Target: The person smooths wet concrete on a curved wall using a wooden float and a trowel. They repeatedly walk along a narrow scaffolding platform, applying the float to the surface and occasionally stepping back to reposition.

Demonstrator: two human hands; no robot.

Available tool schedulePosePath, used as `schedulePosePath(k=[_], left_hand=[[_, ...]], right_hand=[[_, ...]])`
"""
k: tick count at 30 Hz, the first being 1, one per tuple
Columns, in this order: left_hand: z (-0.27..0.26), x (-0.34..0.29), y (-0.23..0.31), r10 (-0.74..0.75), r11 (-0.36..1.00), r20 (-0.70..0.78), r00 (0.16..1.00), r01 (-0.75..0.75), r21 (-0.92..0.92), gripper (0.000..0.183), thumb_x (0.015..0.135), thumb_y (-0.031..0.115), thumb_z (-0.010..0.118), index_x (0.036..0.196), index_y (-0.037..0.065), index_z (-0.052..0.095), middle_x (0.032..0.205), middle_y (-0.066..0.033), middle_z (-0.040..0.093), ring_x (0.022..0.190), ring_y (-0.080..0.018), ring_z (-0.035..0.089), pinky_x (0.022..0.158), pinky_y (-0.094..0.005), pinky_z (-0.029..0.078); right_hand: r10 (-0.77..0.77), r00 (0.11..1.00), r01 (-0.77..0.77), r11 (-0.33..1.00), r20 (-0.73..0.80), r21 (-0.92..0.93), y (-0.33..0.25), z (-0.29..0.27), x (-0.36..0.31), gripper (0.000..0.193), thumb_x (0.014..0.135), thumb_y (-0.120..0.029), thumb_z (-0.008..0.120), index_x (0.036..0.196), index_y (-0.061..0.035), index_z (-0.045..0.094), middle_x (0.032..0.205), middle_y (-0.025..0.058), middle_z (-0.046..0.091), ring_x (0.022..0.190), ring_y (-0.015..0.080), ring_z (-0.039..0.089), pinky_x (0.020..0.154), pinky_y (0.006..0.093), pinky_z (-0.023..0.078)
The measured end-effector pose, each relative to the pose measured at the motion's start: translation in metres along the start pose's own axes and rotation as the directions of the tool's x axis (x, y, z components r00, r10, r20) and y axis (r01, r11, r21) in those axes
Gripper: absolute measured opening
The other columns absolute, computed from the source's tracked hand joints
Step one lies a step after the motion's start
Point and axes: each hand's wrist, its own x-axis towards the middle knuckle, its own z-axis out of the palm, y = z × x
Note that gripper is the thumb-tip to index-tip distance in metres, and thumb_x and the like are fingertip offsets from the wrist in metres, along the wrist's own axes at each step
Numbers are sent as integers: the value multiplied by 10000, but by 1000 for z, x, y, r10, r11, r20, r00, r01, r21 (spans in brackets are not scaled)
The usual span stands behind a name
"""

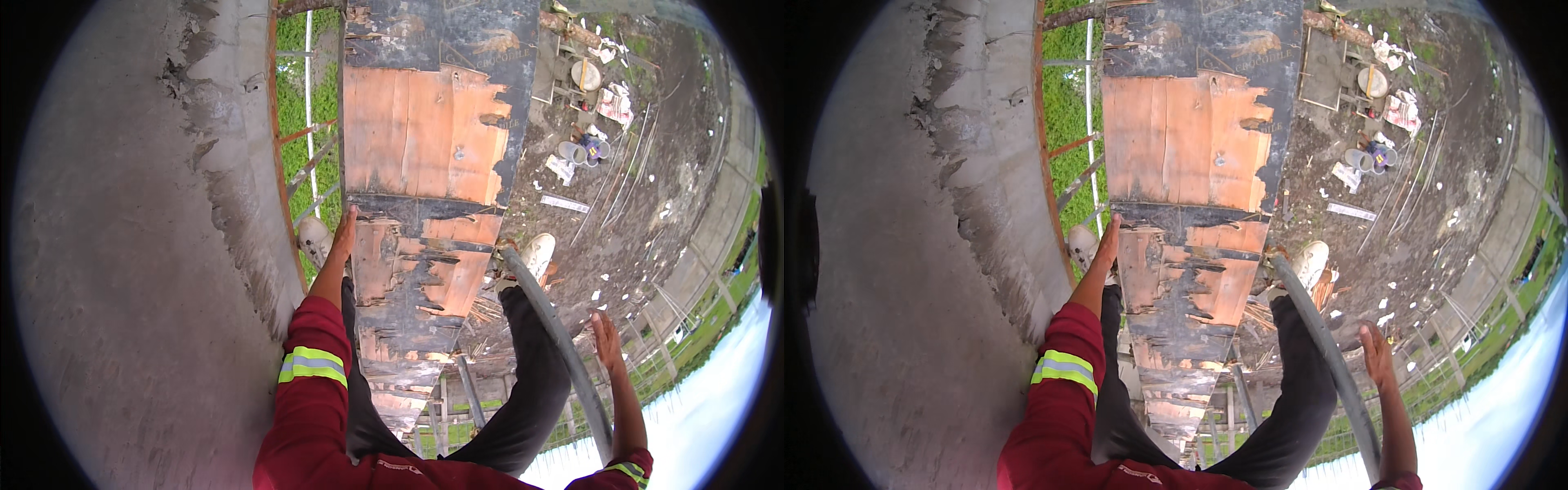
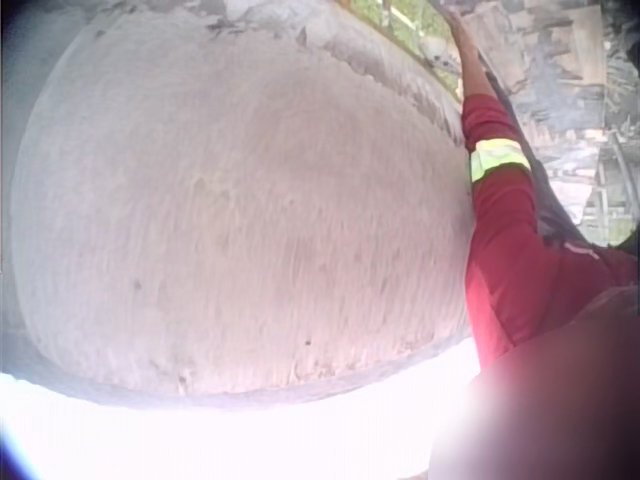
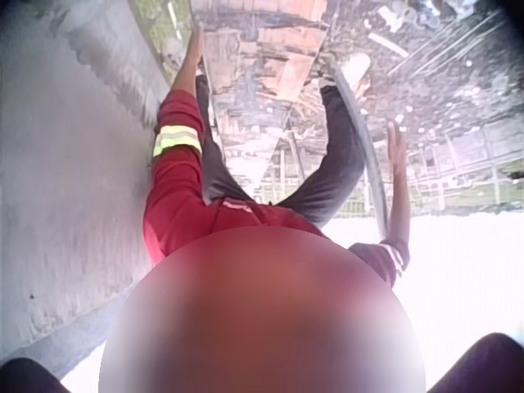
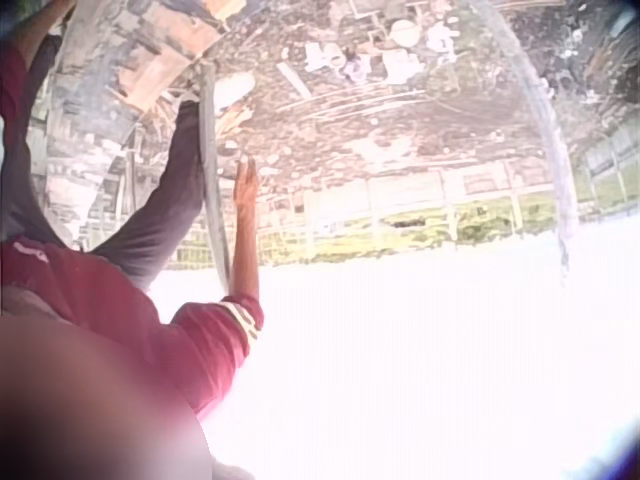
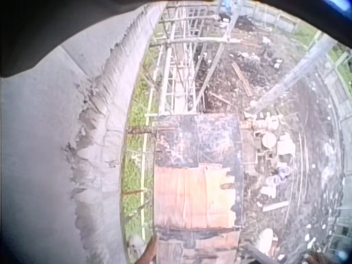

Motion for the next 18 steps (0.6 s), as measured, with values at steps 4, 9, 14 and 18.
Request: schedulePosePath(k=[4,9,14,18], left_hand=[[3,1,5,-24,999,-34,999,23,-35,881,963,718,375,1434,-19,480,1447,-215,516,1367,-328,454,1144,-389,311],[8,-6,14,-36,996,-124,992,26,-81,755,986,659,394,1345,13,551,1334,-189,581,1265,-305,518,1090,-389,350],[9,-9,12,-10,999,-114,993,6,-41,764,1006,635,381,1388,-19,476,1399,-187,514,1317,-295,458,1120,-368,308],[4,1,4,32,998,-121,992,-26,49,795,989,674,368,1326,-32,512,1308,-252,561,1257,-381,507,1085,-413,345]], right_hand=[[-157,988,157,977,-13,142,-28,68,116,660,1024,-521,458,1334,53,558,1201,263,654,1172,388,601,1043,406,425],[-71,996,87,890,-51,448,-60,196,237,888,975,-660,458,1497,54,377,1484,260,452,1365,308,456,1145,371,333],[-42,993,-73,549,115,833,-83,257,283,968,943,-739,442,1486,60,389,1467,208,481,1331,291,481,1157,382,322],[61,982,-186,421,177,888,-101,268,272,915,938,-744,450,1448,16,444,1363,173,567,1227,275,564,1100,383,402]])
